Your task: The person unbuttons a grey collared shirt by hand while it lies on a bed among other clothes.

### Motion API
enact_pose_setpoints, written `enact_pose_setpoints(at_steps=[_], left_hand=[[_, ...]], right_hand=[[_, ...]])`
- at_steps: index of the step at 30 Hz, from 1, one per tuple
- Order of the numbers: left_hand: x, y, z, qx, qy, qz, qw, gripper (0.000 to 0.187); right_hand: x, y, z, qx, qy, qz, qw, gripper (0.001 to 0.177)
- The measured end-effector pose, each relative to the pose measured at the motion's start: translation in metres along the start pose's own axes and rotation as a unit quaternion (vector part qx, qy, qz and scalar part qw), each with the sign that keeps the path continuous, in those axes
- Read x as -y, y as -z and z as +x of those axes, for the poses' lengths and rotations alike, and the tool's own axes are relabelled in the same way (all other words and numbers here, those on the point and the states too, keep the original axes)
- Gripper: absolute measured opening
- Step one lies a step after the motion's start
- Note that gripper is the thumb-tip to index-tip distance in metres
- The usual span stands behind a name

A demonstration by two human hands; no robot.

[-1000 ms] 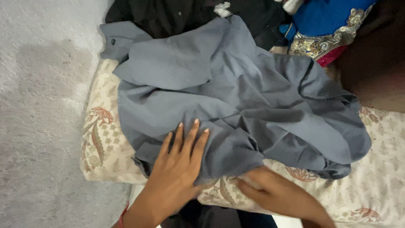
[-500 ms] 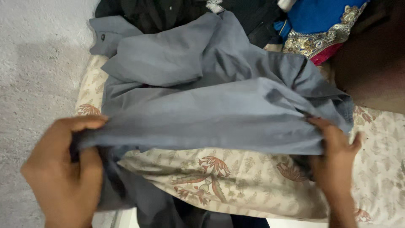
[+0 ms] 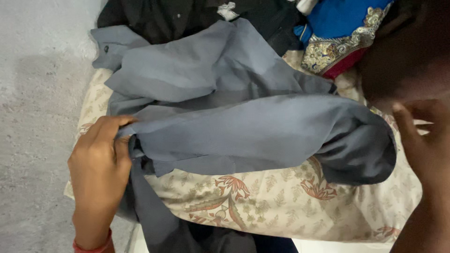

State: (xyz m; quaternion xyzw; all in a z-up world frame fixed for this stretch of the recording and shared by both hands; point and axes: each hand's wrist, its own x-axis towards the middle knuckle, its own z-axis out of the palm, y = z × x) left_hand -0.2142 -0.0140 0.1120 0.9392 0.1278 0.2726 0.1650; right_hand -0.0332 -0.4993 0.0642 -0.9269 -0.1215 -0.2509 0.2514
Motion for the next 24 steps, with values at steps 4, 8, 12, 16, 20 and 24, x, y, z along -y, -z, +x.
enact_pose_setpoints(at_steps=[4,8,12,16,20,24], left_hand=[[0.002,-0.002,-0.002,-0.013,-0.024,0.006,1.000,0.021],[0.003,-0.006,-0.001,0.058,-0.032,0.021,0.998,0.031],[0.000,-0.003,-0.003,0.065,-0.017,0.037,0.997,0.033],[-0.003,0.003,0.002,-0.014,-0.028,0.063,0.998,0.043],[0.002,0.011,0.012,-0.158,-0.019,-0.024,0.987,0.044],[-0.001,0.011,0.022,-0.220,-0.046,-0.052,0.973,0.048]], right_hand=[[0.018,0.004,-0.006,0.091,-0.129,0.019,0.987,0.040],[0.023,-0.004,0.001,0.158,-0.258,-0.160,0.940,0.052],[-0.008,-0.017,0.012,0.262,-0.273,-0.138,0.915,0.055],[-0.039,-0.016,0.011,0.189,-0.232,0.111,0.948,0.030],[-0.058,-0.013,0.038,-0.088,0.035,0.162,0.982,0.024],[-0.049,-0.006,0.056,-0.166,0.041,0.130,0.977,0.020]])
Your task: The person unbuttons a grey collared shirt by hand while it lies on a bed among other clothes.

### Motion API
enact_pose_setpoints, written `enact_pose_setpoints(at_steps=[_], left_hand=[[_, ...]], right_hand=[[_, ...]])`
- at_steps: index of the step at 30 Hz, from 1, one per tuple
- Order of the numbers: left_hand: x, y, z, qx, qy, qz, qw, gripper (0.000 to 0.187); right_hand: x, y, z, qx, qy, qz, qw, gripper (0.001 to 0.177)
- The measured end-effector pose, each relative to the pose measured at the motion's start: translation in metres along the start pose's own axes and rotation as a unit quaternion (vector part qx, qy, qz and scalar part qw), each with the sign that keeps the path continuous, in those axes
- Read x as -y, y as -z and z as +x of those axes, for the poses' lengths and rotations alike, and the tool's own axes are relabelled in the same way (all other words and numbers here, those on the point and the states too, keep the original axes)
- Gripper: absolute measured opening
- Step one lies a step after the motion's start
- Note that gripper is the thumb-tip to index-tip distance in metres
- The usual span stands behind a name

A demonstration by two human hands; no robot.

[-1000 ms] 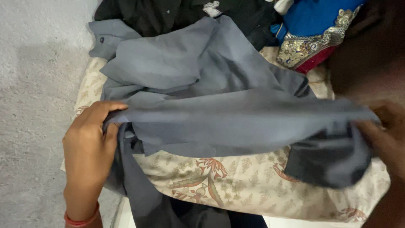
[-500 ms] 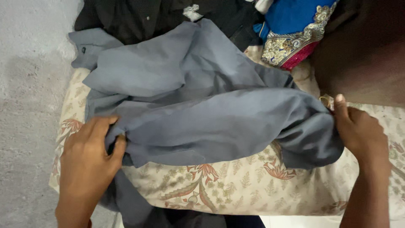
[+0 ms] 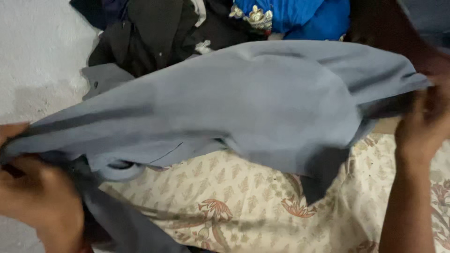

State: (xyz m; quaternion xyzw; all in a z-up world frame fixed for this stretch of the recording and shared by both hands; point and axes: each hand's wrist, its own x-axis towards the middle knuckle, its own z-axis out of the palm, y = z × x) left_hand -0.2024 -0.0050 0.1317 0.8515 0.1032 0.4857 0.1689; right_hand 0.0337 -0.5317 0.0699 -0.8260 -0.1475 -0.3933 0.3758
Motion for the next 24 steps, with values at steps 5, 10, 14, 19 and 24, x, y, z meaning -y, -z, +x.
enact_pose_setpoints(at_steps=[5,10,14,19,24], left_hand=[[0.011,-0.017,-0.009,0.069,-0.049,0.120,0.989,0.035],[0.023,-0.034,-0.025,0.119,0.006,0.098,0.988,0.030],[0.021,-0.035,-0.024,0.115,0.018,0.095,0.989,0.030],[0.028,-0.038,-0.026,0.132,0.047,0.054,0.989,0.031],[0.033,-0.041,-0.029,0.134,0.052,0.040,0.989,0.029]], right_hand=[[0.061,-0.001,-0.022,0.058,0.162,-0.218,0.961,0.048],[0.062,-0.009,-0.046,0.164,-0.163,-0.050,0.972,0.028],[0.076,-0.029,-0.030,0.274,-0.413,0.193,0.847,0.051],[0.099,-0.055,-0.014,0.192,-0.407,0.368,0.813,0.038],[0.060,-0.072,-0.054,0.338,-0.306,0.208,0.865,0.042]])
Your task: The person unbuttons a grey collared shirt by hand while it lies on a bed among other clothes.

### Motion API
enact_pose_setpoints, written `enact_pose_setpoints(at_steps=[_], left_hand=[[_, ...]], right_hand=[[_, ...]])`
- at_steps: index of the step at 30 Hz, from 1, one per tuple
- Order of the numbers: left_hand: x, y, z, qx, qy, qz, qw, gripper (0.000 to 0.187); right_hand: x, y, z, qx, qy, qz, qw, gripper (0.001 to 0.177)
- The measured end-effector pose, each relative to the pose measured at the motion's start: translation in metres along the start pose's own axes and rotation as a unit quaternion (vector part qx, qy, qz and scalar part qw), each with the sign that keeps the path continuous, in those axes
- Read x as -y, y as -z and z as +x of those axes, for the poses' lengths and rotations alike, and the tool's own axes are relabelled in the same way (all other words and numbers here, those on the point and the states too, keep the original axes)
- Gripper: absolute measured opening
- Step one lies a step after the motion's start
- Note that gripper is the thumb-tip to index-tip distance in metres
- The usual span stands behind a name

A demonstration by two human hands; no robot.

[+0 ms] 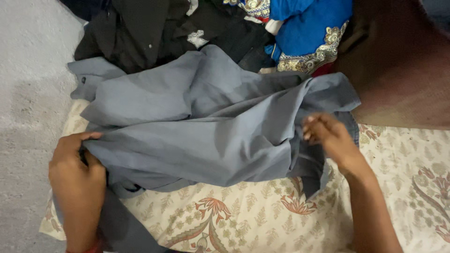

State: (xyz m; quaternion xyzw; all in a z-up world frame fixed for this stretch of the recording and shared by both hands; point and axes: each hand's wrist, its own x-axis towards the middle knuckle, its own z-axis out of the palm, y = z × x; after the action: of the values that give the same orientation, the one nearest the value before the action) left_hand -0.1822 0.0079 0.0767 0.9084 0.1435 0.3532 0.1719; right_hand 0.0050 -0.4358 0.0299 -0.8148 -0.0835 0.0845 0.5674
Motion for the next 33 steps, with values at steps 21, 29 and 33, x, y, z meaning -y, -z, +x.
enact_pose_setpoints(at_steps=[21,29,33], left_hand=[[0.003,0.006,-0.007,-0.033,0.042,-0.112,0.992,0.023],[0.013,-0.009,-0.004,-0.024,0.037,-0.070,0.997,0.027],[0.010,-0.006,-0.008,-0.017,0.013,0.012,1.000,0.030]], right_hand=[[0.081,-0.011,-0.010,-0.027,0.041,0.202,0.978,0.063],[-0.004,-0.023,0.018,0.052,-0.051,-0.106,0.992,0.052],[-0.009,-0.017,0.014,0.117,0.015,-0.132,0.984,0.042]])
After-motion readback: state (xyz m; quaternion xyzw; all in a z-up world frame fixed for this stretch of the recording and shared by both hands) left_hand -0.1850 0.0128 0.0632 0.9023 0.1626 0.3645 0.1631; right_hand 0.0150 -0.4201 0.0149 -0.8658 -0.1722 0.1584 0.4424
